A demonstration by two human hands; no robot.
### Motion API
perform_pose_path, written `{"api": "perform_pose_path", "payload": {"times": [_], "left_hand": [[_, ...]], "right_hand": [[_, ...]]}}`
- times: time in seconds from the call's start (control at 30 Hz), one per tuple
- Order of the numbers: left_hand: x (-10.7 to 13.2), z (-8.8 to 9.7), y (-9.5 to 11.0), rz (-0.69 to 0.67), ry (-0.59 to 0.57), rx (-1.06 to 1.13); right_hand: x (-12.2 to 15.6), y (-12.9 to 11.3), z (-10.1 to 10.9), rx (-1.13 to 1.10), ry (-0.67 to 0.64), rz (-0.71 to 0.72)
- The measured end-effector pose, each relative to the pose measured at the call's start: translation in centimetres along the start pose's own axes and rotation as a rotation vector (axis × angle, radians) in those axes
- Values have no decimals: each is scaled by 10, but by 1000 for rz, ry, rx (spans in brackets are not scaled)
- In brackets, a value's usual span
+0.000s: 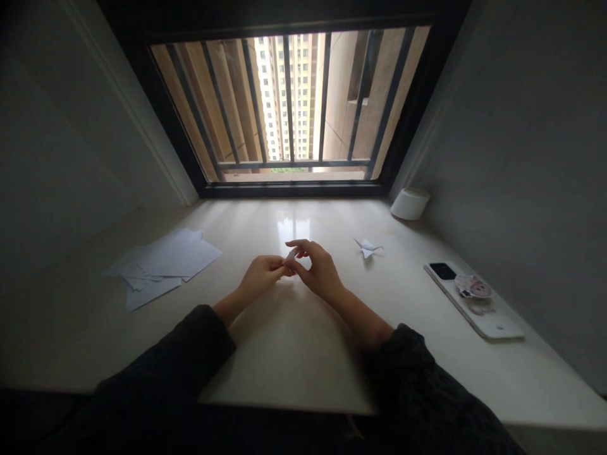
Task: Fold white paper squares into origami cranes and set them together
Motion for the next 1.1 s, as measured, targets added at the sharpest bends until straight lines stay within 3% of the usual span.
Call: {"api": "perform_pose_path", "payload": {"times": [0.17, 0.37, 0.5, 0.77, 1.1], "left_hand": [[-1, -2, -3, 104, -3, 146], [0, -2, -3, 46, -1, 121], [-1, 0, -6, 87, 13, 134], [-4, 7, -7, 148, 85, 171], [-5, 7, -5, 111, 85, 212]], "right_hand": [[-1, 21, 6, -94, 98, -172], [1, 37, 2, -206, 104, -325], [2, 41, 5, -257, 143, -379], [2, 41, 12, -248, 212, -368], [0, 30, 4, -228, 123, -298]]}}
Point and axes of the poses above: each hand's wrist, its own x-axis away from the middle knuckle, its own z-axis out of the back of the hand, y = z × x, the point moved 10 cm from there along -x, towards the middle knuckle, and after that the axes turned 10 degrees about y, right-handed, at the moved point
